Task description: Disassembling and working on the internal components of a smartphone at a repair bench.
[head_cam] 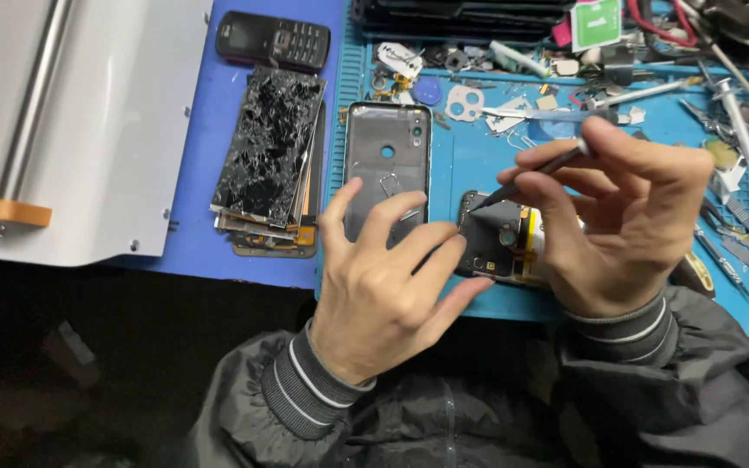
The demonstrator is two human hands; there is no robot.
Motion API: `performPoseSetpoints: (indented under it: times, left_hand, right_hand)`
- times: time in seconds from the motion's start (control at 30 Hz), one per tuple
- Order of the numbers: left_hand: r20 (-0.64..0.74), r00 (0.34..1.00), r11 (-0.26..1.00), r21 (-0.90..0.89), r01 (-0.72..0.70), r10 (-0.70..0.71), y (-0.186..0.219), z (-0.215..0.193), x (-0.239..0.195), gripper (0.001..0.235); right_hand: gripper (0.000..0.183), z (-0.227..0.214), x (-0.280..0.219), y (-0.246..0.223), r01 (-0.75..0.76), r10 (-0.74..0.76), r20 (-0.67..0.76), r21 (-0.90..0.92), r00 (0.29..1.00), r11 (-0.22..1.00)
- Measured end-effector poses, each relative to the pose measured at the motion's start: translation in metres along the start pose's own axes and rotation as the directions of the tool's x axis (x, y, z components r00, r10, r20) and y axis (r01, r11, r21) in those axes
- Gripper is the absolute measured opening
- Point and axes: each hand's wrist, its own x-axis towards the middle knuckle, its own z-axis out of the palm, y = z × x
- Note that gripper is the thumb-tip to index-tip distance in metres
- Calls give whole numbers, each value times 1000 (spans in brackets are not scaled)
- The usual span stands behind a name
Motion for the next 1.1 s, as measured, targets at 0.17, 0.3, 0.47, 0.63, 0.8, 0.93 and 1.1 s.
performPoseSetpoints:
  times: [0.17,0.3,0.47,0.63,0.8,0.93,1.1]
  left_hand:
    - [-39,999,998,-65,-15,12,-1,10,-8,26]
    - [-56,998,997,-71,-20,16,-1,12,-8,22]
    - [-58,998,996,-90,-15,10,-3,14,-8,17]
    - [-67,998,995,-96,-15,9,-3,15,-9,14]
    - [-67,998,995,-102,-9,2,-3,14,-7,14]
    - [-55,998,995,-102,-6,0,-2,13,-6,13]
    - [-57,998,994,-108,3,-9,-1,13,-5,12]
  right_hand:
    - [57,-1,5,-15,2,-3,-7,-103,1000,995]
    - [60,-1,2,-12,22,-21,11,-119,1000,993]
    - [62,-2,-1,-11,-6,9,24,-122,1000,993]
    - [62,0,2,-13,-6,10,40,-116,999,993]
    - [44,4,3,-8,-28,13,129,114,992,993]
    - [68,-2,5,1,122,-118,65,-50,991,991]
    - [54,2,7,-11,64,-55,179,-44,982,997]
